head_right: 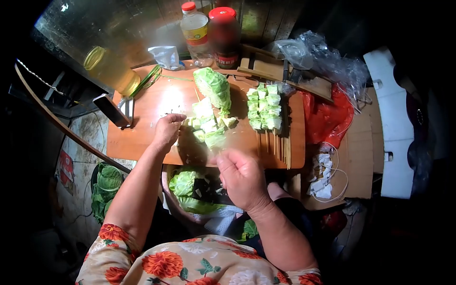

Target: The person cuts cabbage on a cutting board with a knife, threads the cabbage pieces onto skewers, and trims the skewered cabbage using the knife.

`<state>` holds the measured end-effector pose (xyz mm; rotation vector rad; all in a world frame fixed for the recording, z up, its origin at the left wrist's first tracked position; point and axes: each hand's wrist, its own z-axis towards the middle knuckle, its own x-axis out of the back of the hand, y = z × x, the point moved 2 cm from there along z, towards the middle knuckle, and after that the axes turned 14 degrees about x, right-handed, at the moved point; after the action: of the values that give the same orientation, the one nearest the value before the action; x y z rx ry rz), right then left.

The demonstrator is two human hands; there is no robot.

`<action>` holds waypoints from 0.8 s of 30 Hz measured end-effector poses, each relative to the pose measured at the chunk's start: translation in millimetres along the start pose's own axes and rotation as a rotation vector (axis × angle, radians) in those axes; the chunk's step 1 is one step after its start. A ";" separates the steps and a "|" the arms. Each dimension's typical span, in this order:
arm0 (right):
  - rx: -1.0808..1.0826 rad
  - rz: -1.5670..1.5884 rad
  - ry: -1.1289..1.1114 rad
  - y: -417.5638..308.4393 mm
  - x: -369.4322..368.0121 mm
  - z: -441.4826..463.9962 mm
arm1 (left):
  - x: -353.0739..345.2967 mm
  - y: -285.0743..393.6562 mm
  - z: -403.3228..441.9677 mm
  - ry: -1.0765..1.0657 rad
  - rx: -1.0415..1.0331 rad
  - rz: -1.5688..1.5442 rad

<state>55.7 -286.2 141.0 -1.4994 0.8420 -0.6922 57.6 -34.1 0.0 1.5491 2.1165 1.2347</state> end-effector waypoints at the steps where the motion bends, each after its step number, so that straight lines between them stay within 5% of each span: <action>1: 0.010 -0.012 0.015 -0.1 2.4 -0.1 | -1.1 -0.1 2.1 0.036 0.018 0.064; 24: 0.036 -0.074 0.000 -1.6 5.0 -6.2 | -4.6 16.1 -6.8 0.192 -0.119 0.360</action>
<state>53.6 -293.8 142.9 -1.5039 0.7733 -0.7577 66.0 -40.1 14.8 1.8812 1.8797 1.6541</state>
